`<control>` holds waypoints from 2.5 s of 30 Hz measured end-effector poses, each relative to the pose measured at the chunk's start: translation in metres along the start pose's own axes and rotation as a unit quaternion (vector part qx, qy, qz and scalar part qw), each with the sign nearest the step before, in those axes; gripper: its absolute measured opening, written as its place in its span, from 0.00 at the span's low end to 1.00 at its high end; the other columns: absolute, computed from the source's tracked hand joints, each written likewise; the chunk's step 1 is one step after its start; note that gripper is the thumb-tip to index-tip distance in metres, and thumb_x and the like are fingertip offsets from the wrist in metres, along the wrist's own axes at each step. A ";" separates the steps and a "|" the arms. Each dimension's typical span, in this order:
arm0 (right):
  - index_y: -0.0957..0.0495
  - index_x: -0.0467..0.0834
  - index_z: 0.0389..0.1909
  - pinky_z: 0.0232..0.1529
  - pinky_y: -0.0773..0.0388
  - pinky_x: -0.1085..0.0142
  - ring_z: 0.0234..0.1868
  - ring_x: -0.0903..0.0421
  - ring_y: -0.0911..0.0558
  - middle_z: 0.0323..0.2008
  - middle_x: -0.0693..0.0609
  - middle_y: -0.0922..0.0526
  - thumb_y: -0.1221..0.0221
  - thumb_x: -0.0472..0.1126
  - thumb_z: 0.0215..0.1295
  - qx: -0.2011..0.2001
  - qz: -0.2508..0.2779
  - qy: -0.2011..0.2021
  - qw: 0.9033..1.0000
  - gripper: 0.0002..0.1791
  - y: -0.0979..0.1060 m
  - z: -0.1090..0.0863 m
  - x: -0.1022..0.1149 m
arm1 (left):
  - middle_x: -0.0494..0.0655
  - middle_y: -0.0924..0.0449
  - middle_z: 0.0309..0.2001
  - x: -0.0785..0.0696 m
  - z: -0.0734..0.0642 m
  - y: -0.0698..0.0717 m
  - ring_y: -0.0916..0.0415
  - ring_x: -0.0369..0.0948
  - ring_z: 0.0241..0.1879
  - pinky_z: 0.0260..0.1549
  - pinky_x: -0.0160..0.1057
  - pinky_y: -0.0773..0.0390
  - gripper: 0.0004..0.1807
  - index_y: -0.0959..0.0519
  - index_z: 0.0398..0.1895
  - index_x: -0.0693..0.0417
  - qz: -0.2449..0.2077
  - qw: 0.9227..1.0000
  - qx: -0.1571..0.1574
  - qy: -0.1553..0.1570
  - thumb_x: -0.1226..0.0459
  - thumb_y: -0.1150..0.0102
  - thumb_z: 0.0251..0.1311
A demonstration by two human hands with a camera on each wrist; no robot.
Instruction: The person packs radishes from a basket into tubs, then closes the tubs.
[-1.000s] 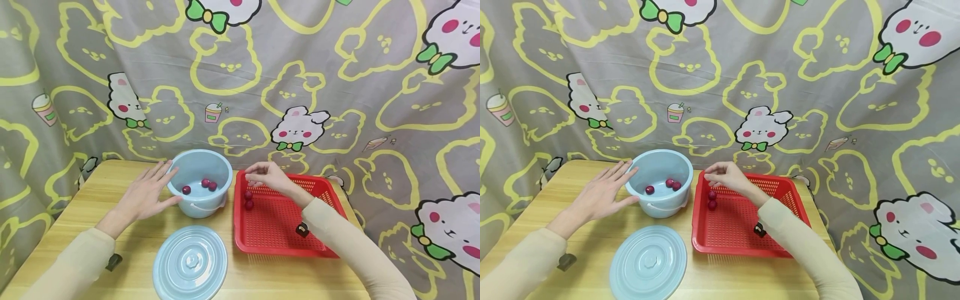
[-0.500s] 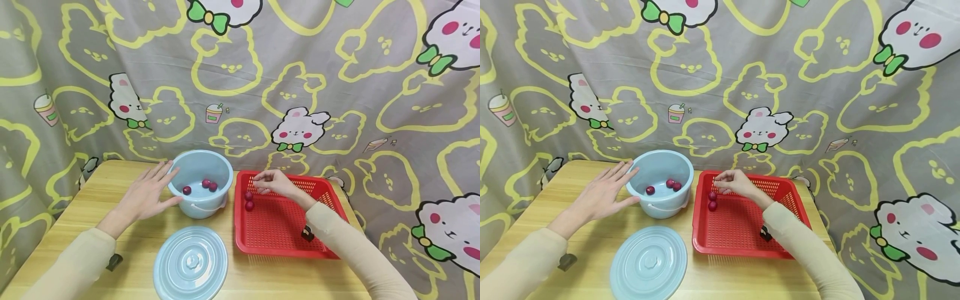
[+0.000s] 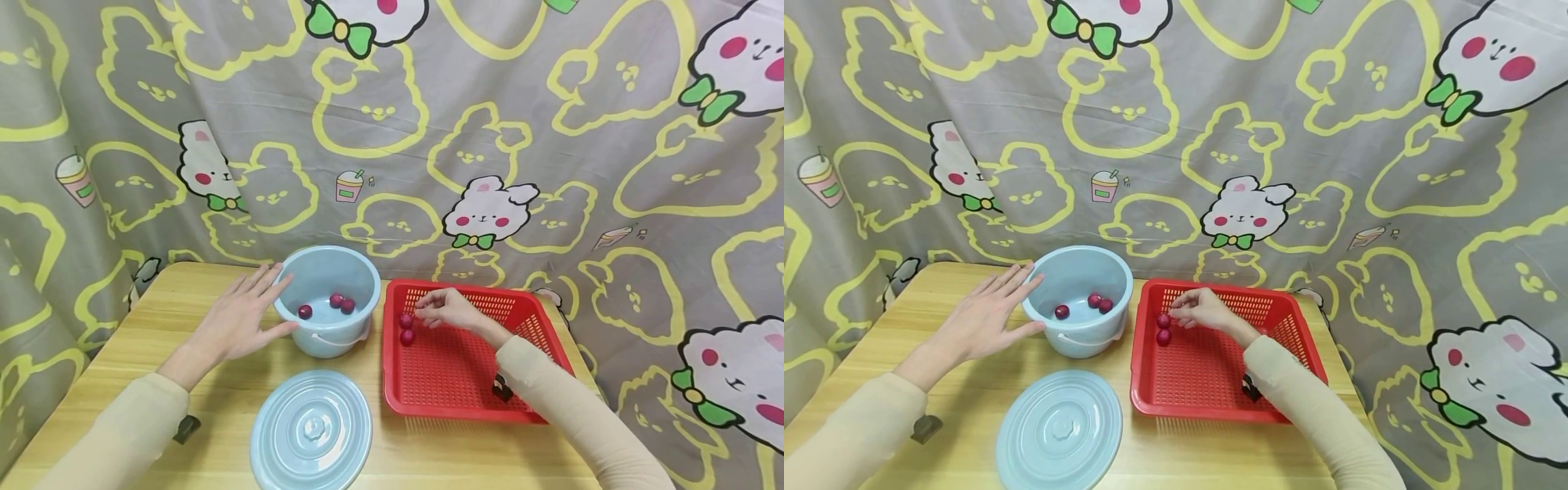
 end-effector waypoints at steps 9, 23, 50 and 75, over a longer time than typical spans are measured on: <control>0.17 0.29 0.53 0.45 0.08 0.53 0.36 0.52 0.09 0.41 0.36 0.08 0.34 0.36 0.71 0.023 -0.016 -0.020 0.999 0.16 -0.007 0.002 -0.009 | 0.58 0.50 0.86 0.001 -0.001 -0.002 0.50 0.61 0.84 0.80 0.68 0.43 0.52 0.42 0.85 0.50 -0.002 1.000 0.003 0.002 0.29 0.47 0.67; 0.16 0.29 0.51 0.46 0.08 0.55 0.36 0.56 0.09 0.41 0.38 0.07 0.34 0.36 0.70 0.038 -0.023 -0.044 0.998 0.15 -0.015 0.003 -0.016 | 0.58 0.50 0.86 0.000 0.000 -0.001 0.49 0.61 0.84 0.79 0.68 0.41 0.52 0.41 0.84 0.51 -0.004 1.000 -0.003 -0.001 0.30 0.46 0.67; 0.14 0.31 0.48 0.40 0.08 0.58 0.32 0.54 0.09 0.35 0.39 0.08 0.32 0.40 0.69 0.048 -0.045 -0.079 0.995 0.16 -0.030 0.011 -0.026 | 0.59 0.49 0.86 0.000 0.000 0.000 0.48 0.61 0.84 0.79 0.67 0.39 0.52 0.41 0.84 0.53 -0.006 1.000 -0.005 -0.005 0.31 0.45 0.67; 0.12 0.35 0.42 0.36 0.09 0.61 0.29 0.57 0.11 0.30 0.43 0.08 0.28 0.44 0.65 0.032 -0.078 -0.075 0.994 0.15 -0.035 0.012 -0.025 | 0.58 0.49 0.86 0.000 0.000 -0.001 0.48 0.61 0.84 0.78 0.67 0.38 0.52 0.40 0.84 0.53 -0.009 1.000 -0.007 -0.005 0.31 0.45 0.67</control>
Point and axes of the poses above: each hand's wrist, its own z-axis towards the middle knuckle, its own y-axis out of the back of the hand, x = y × z, the point moved 1 cm from there along z, towards the middle knuckle
